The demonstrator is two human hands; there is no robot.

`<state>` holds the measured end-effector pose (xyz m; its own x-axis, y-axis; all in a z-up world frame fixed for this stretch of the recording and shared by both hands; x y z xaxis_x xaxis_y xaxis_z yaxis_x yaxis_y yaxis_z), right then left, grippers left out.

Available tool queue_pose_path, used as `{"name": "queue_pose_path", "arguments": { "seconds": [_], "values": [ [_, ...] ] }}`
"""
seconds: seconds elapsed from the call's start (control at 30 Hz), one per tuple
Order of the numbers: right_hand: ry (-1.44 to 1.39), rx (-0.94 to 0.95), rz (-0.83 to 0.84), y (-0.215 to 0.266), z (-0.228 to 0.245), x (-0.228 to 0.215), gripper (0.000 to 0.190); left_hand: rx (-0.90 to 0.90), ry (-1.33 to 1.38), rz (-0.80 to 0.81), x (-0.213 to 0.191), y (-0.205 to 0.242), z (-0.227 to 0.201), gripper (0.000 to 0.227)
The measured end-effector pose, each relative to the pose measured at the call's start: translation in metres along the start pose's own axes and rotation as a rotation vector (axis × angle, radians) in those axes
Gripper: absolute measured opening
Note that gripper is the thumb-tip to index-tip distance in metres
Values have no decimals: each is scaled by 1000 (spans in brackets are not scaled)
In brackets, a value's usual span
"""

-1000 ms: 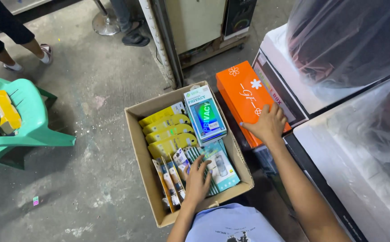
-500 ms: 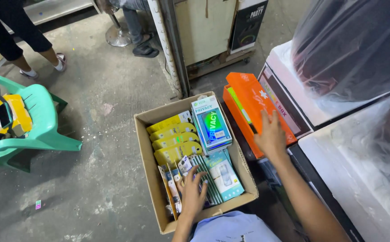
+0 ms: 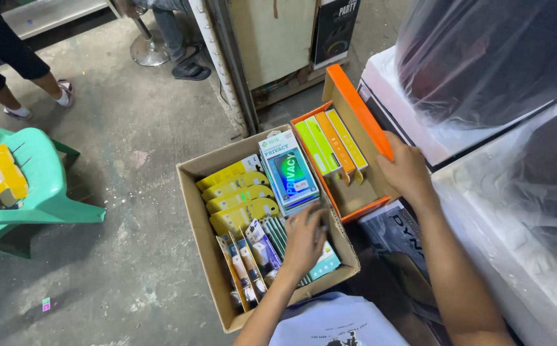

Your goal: Sorting and organizing various electronic accessories such as chargers and cables from a larger box into smaller branded boxes.

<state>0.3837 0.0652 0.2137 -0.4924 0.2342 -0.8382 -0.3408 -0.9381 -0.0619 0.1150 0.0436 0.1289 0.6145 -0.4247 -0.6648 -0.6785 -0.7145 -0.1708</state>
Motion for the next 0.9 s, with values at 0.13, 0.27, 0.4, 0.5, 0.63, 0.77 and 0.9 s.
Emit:
{"name": "queue_pose_path", "arguments": {
  "seconds": [0.13, 0.27, 0.4, 0.5, 0.63, 0.77, 0.9],
  "values": [
    [5, 82, 4, -4, 7, -1, 60, 125, -73, 81, 34, -43, -17, 54],
    [-38, 99, -45, 2, 6, -1, 63, 178, -310, 234, 71, -61, -11, 35],
    [358, -87, -243, 9, 21, -2, 62, 190, -309, 241, 81, -59, 1, 13],
    [368, -79, -356, 8, 55, -20, 54, 189, -327, 238, 79, -56, 1, 17],
    [387, -187, -329, -6, 49, 17, 28, 217, -309, 207, 71, -48, -6, 33],
    [576, -388, -113, -11, 56, 61, 15, 202, -256, 212, 64, -41, -9, 57],
    [883, -6, 305, -23, 15, 108, 31, 181, -211, 184, 52, -27, -9, 64]
  ]
}}
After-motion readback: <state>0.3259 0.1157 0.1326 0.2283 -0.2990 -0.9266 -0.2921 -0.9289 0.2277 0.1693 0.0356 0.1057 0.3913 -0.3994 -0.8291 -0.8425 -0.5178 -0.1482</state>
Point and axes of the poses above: each hand's wrist, its own y-axis away from the middle knuckle, its own x-axis out of the palm, z = x × y, the point moved 6 cm from there along -y, towards the middle knuckle, and after that the axes turned 8 degrees about z, right-handed, at the moved point
